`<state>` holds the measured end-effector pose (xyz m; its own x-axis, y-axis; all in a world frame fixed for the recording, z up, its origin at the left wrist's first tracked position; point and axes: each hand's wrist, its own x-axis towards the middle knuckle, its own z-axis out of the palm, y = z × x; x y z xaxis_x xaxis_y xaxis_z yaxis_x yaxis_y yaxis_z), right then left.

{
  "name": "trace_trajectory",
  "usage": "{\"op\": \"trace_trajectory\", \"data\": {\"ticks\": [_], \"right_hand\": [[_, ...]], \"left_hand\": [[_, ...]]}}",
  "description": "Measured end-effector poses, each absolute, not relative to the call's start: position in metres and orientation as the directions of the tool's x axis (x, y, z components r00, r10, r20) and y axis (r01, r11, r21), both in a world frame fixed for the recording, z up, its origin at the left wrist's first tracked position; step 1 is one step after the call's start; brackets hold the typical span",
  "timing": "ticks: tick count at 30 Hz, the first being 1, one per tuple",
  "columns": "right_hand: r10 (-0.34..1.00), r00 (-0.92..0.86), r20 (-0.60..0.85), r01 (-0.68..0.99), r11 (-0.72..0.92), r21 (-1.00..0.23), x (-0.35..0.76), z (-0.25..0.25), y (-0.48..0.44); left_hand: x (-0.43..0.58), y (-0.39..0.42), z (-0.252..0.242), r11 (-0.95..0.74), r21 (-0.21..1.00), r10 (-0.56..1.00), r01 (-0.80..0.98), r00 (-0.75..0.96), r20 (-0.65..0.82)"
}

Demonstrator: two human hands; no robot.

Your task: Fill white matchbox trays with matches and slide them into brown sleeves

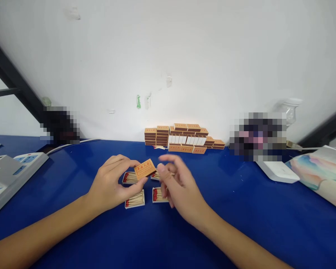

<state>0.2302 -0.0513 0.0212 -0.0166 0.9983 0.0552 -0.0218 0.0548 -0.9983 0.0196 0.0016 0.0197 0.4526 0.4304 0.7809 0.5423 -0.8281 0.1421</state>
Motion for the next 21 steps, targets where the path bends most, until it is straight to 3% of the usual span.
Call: {"op": "trace_trajectory", "data": {"ticks": [3, 7, 11, 16, 21], "right_hand": [[0.992, -0.123, -0.014, -0.021, -0.017, -1.000, 0.2284, 0.0247, -0.0531], [0.995, 0.088, 0.048, -0.042, 0.052, -0.998, 0.2300, 0.0295, -0.0529], [0.981, -0.181, -0.074, -0.005, -0.076, -0.997, 0.2288, 0.0323, -0.0558], [0.997, -0.046, -0.054, -0.045, -0.056, -0.997, 0.2287, 0.0314, -0.0562], [0.960, -0.260, -0.103, 0.036, -0.097, -0.995, 0.2292, 0.0293, -0.0571]], "left_hand": [[0.0202, 0.0012, 0.0196, -0.829, 0.136, 0.424, 0.543, 0.449, 0.787], [0.0202, 0.0014, 0.0198, -0.833, 0.117, 0.404, 0.541, 0.449, 0.797], [0.0206, 0.0007, 0.0191, -0.842, 0.100, 0.379, 0.530, 0.450, 0.808], [0.0222, -0.0004, 0.0195, -0.843, 0.090, 0.377, 0.530, 0.463, 0.802], [0.0219, -0.0008, 0.0196, -0.862, 0.061, 0.352, 0.503, 0.508, 0.786]]}}
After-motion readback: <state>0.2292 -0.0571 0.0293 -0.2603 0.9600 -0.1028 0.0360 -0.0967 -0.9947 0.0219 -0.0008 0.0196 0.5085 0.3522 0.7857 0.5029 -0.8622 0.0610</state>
